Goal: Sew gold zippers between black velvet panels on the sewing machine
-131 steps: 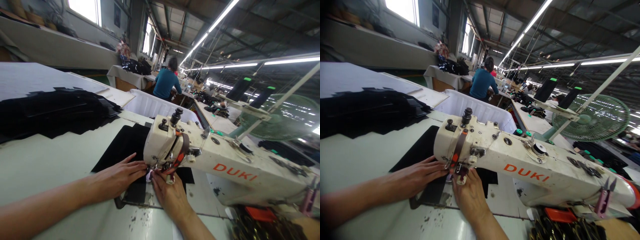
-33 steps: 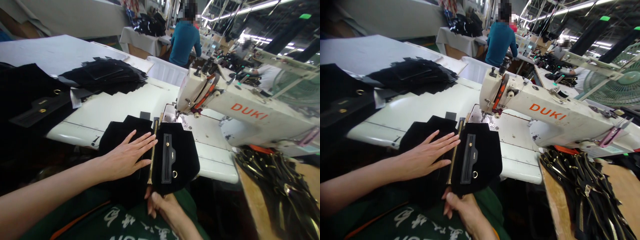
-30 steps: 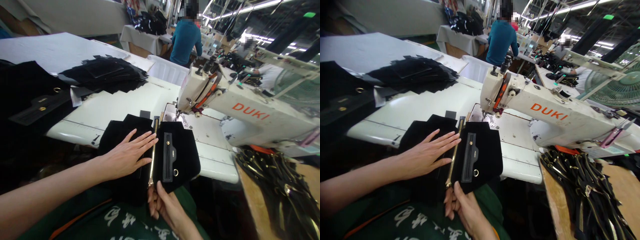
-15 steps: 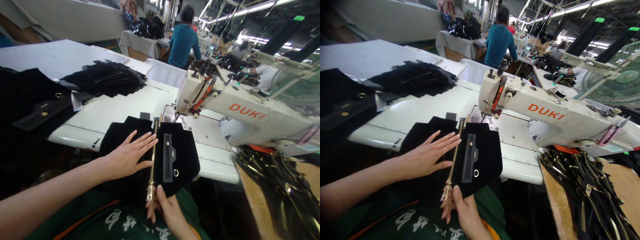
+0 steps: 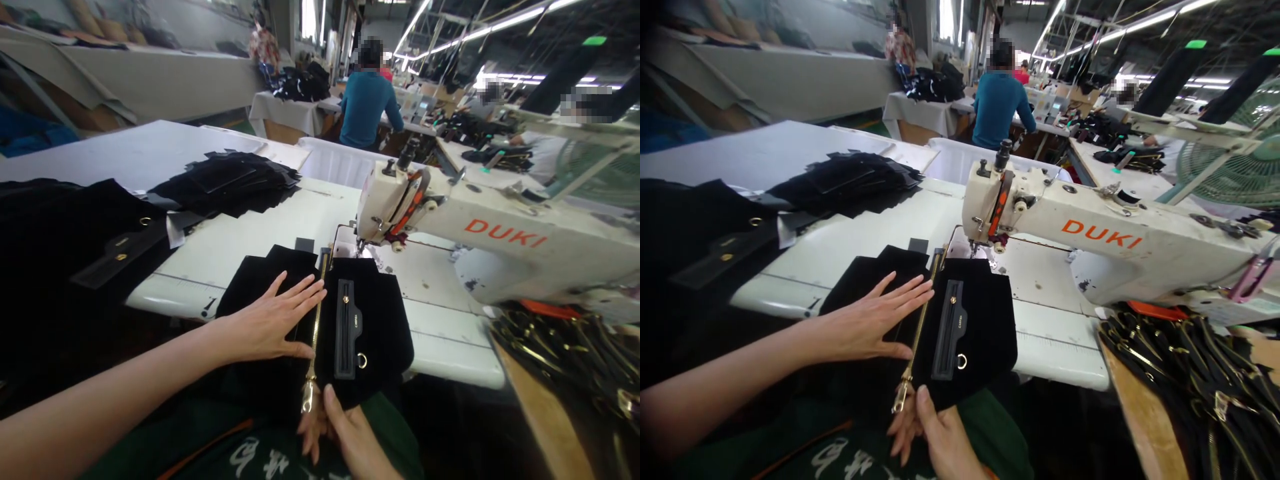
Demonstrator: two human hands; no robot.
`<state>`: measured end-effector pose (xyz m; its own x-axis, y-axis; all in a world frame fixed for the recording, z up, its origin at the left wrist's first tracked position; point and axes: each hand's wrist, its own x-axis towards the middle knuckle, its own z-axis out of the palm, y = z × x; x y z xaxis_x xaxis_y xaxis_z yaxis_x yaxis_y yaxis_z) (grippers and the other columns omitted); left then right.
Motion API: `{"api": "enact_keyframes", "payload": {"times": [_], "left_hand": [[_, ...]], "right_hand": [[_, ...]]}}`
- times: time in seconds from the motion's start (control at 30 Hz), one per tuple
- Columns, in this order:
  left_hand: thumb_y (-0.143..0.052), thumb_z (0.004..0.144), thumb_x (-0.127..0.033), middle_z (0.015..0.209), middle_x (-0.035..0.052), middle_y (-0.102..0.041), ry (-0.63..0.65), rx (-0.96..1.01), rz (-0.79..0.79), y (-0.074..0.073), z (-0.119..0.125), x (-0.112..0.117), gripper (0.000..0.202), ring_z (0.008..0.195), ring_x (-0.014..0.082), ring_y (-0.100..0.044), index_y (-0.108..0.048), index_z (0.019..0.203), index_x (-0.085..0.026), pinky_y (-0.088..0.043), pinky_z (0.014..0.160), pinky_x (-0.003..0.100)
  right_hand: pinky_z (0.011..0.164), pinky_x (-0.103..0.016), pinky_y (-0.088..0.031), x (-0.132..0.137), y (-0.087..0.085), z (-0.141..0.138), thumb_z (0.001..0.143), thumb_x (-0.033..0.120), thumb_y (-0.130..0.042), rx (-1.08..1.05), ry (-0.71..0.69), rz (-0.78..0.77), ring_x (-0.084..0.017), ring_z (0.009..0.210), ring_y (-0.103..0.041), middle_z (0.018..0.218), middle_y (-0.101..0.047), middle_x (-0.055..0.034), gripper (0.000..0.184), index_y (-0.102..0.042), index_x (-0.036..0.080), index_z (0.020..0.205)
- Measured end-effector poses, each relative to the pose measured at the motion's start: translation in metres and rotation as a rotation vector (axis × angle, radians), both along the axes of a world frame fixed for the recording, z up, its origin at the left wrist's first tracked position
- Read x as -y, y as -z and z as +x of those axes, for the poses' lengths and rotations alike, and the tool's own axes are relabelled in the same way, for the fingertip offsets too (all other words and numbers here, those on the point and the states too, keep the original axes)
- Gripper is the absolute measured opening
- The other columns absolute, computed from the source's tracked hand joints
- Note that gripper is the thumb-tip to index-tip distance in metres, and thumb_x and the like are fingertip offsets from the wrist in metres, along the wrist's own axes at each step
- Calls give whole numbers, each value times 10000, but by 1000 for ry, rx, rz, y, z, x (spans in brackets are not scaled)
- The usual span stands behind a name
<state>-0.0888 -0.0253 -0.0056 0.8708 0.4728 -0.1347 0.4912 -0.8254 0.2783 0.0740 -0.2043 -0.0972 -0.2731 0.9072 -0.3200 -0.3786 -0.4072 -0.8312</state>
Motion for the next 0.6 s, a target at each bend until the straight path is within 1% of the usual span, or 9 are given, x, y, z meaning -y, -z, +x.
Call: {"api": "enact_keyframes", "payload": {"times": [0.07, 0.13, 0.23, 0.3, 0.37, 0.43, 0.53, 0.6], "left_hand": [[-543, 922, -705, 1662, 132, -132, 2, -1, 13, 2, -1, 1, 951, 1540, 320, -59, -103, 1613, -222, 15, 1199, 631], [-539, 924, -705, 1663, 128, -132, 8, -5, 19, 2, -1, 1, 942, 1539, 319, -62, -109, 1613, -228, 9, 1200, 628], [-534, 931, -697, 1666, 123, -126, 9, -4, 22, 3, -1, 1, 931, 1540, 319, -60, -99, 1614, -236, 15, 1199, 628], [-539, 932, -692, 1665, 130, -126, 9, 13, 24, 4, -1, 2, 939, 1539, 320, -66, -77, 1616, -242, 38, 1198, 625], [-553, 932, -680, 1664, 136, -130, 8, 30, 22, 6, -2, 2, 949, 1538, 325, -72, -61, 1617, -247, 56, 1195, 625], [-576, 935, -647, 1665, 135, -128, 3, 35, 17, 7, -2, 3, 943, 1538, 326, -67, -59, 1616, -250, 55, 1192, 633], [-610, 949, -550, 1669, 116, -117, -20, 12, 4, 7, -1, 6, 917, 1541, 311, -45, -58, 1615, -245, 46, 1190, 646], [-624, 951, -490, 1672, 103, -109, -36, -6, -6, 6, 0, 8, 907, 1542, 302, -33, -58, 1615, -243, 44, 1189, 650]], "right_hand": [[477, -223, -437, 0, 2, 0, 904, 799, -465, -25, 23, 10, -121, 504, -560, 641, -623, -69, 747, -676, 85, 837], [468, -221, -438, 0, 3, 0, 902, 793, -480, -46, 34, 10, -125, 510, -576, 679, -642, -78, 742, -668, 76, 929], [467, -215, -442, 0, 3, 0, 904, 788, -484, -75, 30, 5, -122, 517, -593, 752, -671, -99, 740, -645, 76, 1021], [488, -219, -460, 2, 2, 1, 917, 775, -480, -72, 18, 8, -124, 542, -612, 800, -683, -116, 720, -648, 79, 997], [508, -225, -475, 3, 1, 3, 930, 760, -478, -26, 36, 16, -123, 539, -612, 767, -683, -113, 706, -660, 78, 936], [515, -234, -487, 4, 1, 5, 909, 773, -501, 34, 111, -6, -132, 540, -616, 734, -687, -111, 715, -670, 78, 919], [498, -246, -495, 3, 3, 5, 818, 835, -561, 135, 271, -103, -161, 559, -639, 747, -709, -119, 756, -682, 93, 900], [475, -247, -483, 3, 5, 2, 759, 864, -594, 228, 365, -157, -169, 524, -630, 671, -700, -97, 750, -683, 122, 820]]}}
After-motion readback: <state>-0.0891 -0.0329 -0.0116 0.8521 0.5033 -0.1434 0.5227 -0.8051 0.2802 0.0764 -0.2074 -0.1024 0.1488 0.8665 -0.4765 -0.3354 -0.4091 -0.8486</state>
